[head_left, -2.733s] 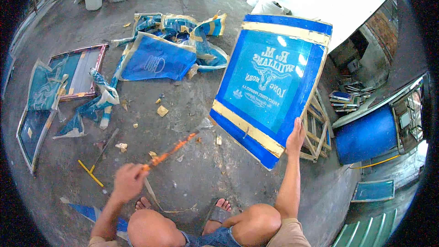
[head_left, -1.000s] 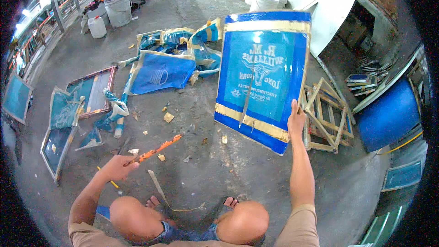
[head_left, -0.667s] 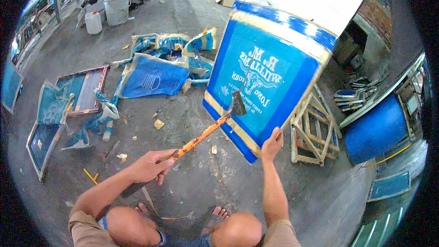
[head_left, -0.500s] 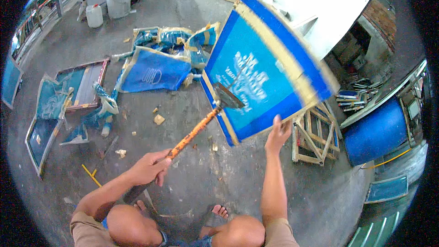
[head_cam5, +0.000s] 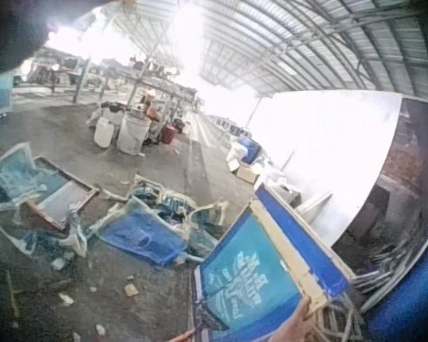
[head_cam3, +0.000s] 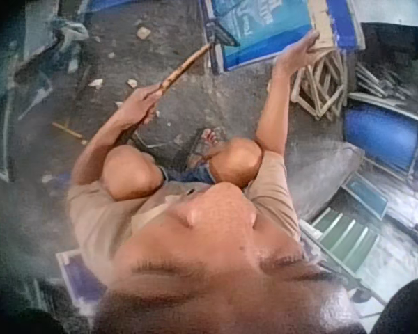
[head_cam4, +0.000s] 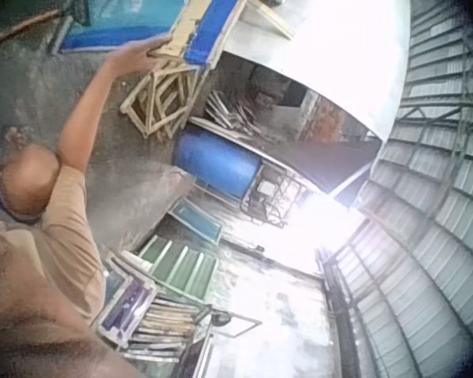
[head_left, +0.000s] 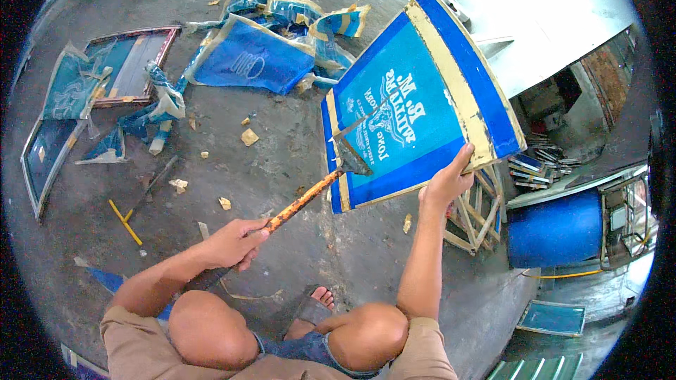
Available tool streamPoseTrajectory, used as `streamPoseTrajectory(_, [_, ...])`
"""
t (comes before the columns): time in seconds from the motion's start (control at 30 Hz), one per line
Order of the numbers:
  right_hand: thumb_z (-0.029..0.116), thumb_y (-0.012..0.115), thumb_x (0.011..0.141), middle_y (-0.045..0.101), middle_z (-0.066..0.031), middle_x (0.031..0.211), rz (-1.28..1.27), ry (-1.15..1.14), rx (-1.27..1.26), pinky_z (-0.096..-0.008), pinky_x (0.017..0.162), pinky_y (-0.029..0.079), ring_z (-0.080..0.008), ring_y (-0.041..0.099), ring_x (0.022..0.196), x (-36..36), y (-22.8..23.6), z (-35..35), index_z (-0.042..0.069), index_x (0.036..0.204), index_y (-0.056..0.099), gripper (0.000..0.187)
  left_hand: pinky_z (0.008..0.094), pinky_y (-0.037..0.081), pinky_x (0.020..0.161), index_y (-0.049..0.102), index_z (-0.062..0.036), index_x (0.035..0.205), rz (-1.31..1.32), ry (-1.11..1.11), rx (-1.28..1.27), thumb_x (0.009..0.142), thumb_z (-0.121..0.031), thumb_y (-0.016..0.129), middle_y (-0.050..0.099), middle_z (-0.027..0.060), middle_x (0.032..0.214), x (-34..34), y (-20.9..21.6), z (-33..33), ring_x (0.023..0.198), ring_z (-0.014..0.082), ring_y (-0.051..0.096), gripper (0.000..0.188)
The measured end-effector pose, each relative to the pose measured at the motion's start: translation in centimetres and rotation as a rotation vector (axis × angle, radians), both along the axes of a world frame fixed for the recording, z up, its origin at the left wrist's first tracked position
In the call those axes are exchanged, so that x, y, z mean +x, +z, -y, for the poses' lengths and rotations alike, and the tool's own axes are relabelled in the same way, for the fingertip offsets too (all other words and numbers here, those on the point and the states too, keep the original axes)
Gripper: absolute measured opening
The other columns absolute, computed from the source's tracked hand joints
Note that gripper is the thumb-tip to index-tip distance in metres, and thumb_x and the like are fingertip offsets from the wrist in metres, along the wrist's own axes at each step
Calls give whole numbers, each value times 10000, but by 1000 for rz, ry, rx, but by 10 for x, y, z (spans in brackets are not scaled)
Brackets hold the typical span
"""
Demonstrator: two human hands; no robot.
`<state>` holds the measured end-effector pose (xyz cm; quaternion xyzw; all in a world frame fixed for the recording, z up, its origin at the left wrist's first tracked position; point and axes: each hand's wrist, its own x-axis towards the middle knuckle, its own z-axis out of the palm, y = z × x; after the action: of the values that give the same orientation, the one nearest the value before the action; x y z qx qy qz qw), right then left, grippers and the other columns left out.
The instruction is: The person uses a hammer and a yellow scraper to disassemble wooden screen frames. They strike the frames to loosen them, then peel off the attached mesh fabric and separate the wooden pieces.
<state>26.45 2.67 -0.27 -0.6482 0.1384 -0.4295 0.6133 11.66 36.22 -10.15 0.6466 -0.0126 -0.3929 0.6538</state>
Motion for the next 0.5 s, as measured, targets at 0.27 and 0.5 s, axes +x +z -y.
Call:
streamPoseTrajectory(0.27, [304, 628, 1004, 655, -168, 1232, 7, -42, -320, -343, 872, 505, -207, 630, 1051, -20, -18, -14, -106, 1249, 598, 479, 312, 391, 431, 563, -19, 1118, -131, 310, -267, 1080, -292, 428, 433, -4, 632, 102, -1, 60, 465, 121, 458, 306])
streamPoseTrajectory(0.5, [330, 677, 972, 682, -133, 1169, 62, -103, -217, -346, 819, 523, -188, 651, 977, -5, -40, 40, -69, 1205, 630, 464, 294, 398, 398, 506, -45, 1407, 15, 357, 14, 1048, -265, 509, 449, -15, 614, 54, -46, -66, 470, 100, 463, 422])
